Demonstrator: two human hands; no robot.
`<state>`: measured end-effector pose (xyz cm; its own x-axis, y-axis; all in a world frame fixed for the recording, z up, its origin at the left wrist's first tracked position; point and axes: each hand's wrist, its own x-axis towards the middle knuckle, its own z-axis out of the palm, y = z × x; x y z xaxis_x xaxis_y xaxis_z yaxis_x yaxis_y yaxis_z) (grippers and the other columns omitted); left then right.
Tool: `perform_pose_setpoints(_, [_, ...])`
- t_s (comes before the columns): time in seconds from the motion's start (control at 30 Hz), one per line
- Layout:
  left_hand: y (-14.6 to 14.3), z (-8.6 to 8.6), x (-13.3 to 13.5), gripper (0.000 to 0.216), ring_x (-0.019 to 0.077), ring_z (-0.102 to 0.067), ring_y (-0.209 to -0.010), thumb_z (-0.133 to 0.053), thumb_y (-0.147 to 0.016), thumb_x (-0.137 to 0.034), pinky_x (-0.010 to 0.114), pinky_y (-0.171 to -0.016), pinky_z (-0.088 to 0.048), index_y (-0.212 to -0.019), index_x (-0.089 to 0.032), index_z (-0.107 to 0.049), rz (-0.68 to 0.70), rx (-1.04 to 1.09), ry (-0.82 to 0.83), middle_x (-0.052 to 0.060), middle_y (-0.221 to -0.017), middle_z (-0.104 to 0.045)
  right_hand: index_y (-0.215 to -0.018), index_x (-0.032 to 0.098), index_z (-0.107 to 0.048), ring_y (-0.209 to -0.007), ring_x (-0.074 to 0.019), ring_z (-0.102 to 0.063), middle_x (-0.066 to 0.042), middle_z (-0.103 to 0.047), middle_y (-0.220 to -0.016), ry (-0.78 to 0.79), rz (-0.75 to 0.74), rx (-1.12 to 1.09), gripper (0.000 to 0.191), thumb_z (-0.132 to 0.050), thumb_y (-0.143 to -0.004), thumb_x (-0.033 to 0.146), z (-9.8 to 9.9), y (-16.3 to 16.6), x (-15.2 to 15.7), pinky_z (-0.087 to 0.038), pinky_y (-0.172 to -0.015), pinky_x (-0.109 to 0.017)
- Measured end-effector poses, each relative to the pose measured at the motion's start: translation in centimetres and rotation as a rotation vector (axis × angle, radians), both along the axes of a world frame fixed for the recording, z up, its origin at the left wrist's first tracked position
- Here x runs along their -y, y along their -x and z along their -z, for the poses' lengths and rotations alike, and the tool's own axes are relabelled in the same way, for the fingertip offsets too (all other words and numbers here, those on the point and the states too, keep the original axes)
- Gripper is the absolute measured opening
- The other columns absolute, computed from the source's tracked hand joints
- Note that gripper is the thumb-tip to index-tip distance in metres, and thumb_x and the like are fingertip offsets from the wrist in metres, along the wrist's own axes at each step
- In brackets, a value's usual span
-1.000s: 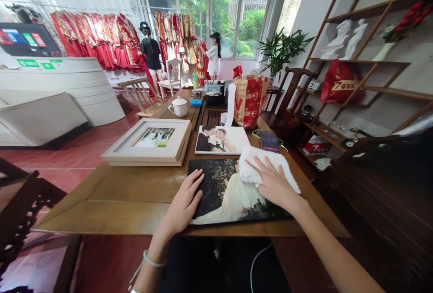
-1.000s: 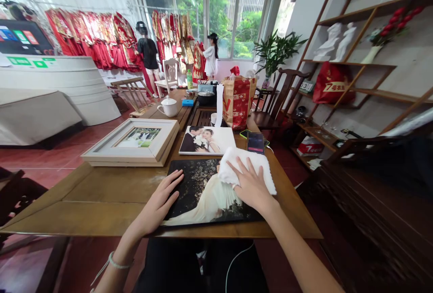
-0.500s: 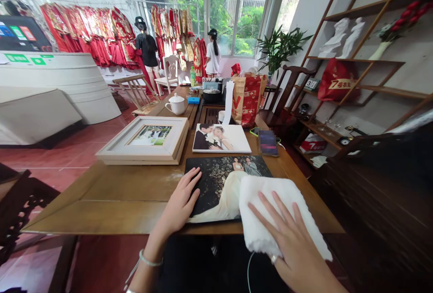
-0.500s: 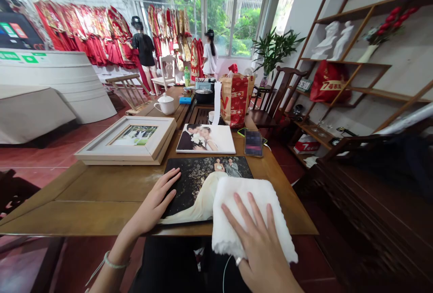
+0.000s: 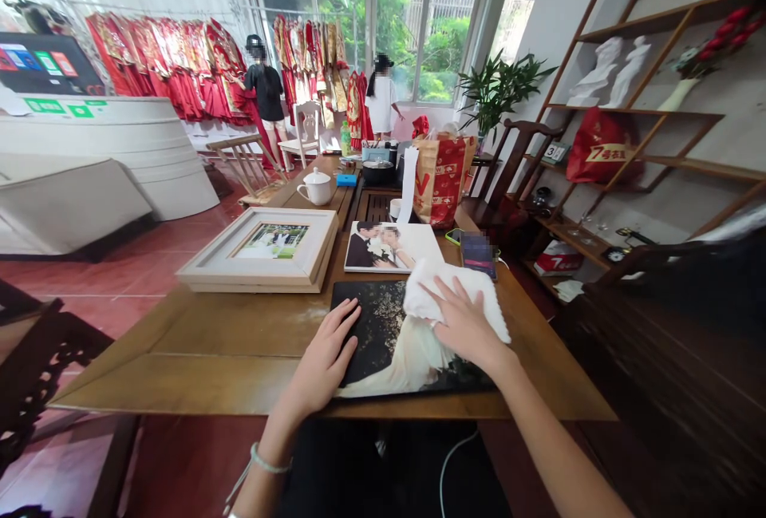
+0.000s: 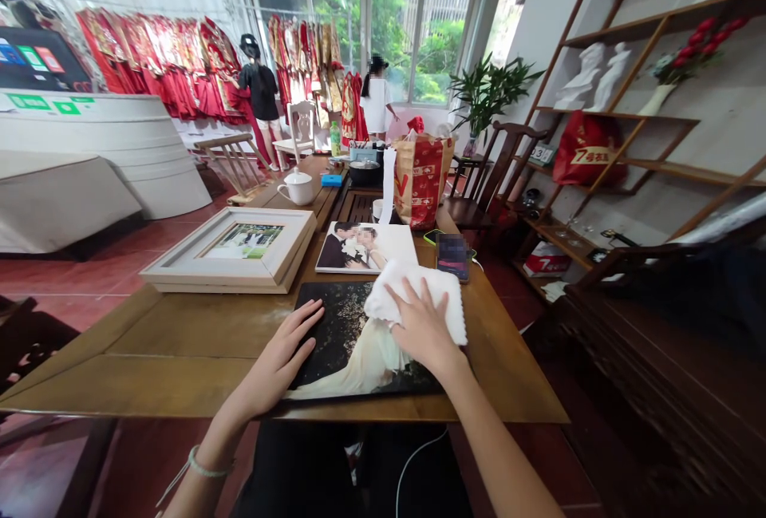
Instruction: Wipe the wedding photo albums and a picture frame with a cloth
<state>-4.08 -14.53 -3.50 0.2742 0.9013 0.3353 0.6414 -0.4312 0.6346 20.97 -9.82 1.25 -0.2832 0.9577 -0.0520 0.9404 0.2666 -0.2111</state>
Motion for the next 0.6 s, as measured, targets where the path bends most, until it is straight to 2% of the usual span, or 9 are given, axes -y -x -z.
perform_pose_setpoints(0.13, [0.0, 0.0, -0.1, 0.044, 0.0238, -0.028, -0.142, -0.036, -0.097, -0.027, 0.049, -0.116, -0.023, -0.14, -0.026, -0.043, 0.005, 0.0, 0.003, 0.006, -0.151, -0.038, -0.147, 0.034, -0.027, -0.143, -0.0362, -0.001, -0.004, -0.016, -0.158, -0.024, -0.128, -0.011, 0.069, -0.05, -0.083, 0.023, 0.2, 4.0, -0.7, -0.001, -0.105, -0.07])
perform_pose_setpoints(0.27, [0.0, -0.1, -0.1, 0.044, 0.0241, -0.028, -0.141, -0.037, -0.097, -0.026, 0.049, -0.116, -0.024, -0.14, -0.026, -0.044, 0.009, 0.001, 0.012, 0.006, -0.15, -0.039, -0.147, 0.035, -0.026, -0.143, -0.0327, 0.001, -0.002, -0.015, -0.158, -0.044, -0.271, -0.034, 0.085, -0.053, -0.069, 0.013, 0.3, 4.9, 2.5, 0.003, -0.108, -0.065])
perform_pose_setpoints(0.37, [0.0, 0.0, 0.0, 0.044, 0.024, -0.027, -0.142, -0.036, -0.097, -0.027, 0.048, -0.116, -0.023, -0.14, -0.024, -0.043, 0.005, 0.011, 0.012, 0.007, -0.151, -0.037, -0.147, 0.036, -0.025, -0.144, -0.0294, 0.003, 0.001, -0.013, -0.158, -0.042, -0.342, -0.057, 0.096, -0.049, -0.059, 0.008, 0.4, 3.1, 6.2, 0.003, -0.11, -0.063])
perform_pose_setpoints(0.47, [0.0, 0.1, 0.0, 0.044, 0.023, -0.027, -0.142, -0.035, -0.097, -0.027, 0.048, -0.117, -0.022, -0.14, -0.024, -0.043, 0.006, 0.015, 0.014, 0.007, -0.151, -0.037, -0.147, 0.04, -0.023, -0.144, -0.0268, 0.001, 0.006, -0.012, -0.158, -0.038, -0.361, -0.065, 0.099, -0.045, -0.056, 0.006, 0.7, 0.0, 9.2, 0.001, -0.111, -0.061])
perform_pose_setpoints(0.6, [0.1, 0.2, 0.0, 0.043, 0.0227, -0.026, -0.142, -0.035, -0.098, -0.026, 0.047, -0.117, -0.021, -0.14, -0.024, -0.043, 0.007, 0.012, 0.017, 0.007, -0.151, -0.037, -0.146, 0.041, -0.026, -0.144, -0.0243, -0.005, 0.009, -0.018, -0.156, -0.059, -0.244, -0.035, 0.096, -0.041, -0.058, 0.005, 1.4, -3.8, 9.6, -0.003, -0.113, -0.059])
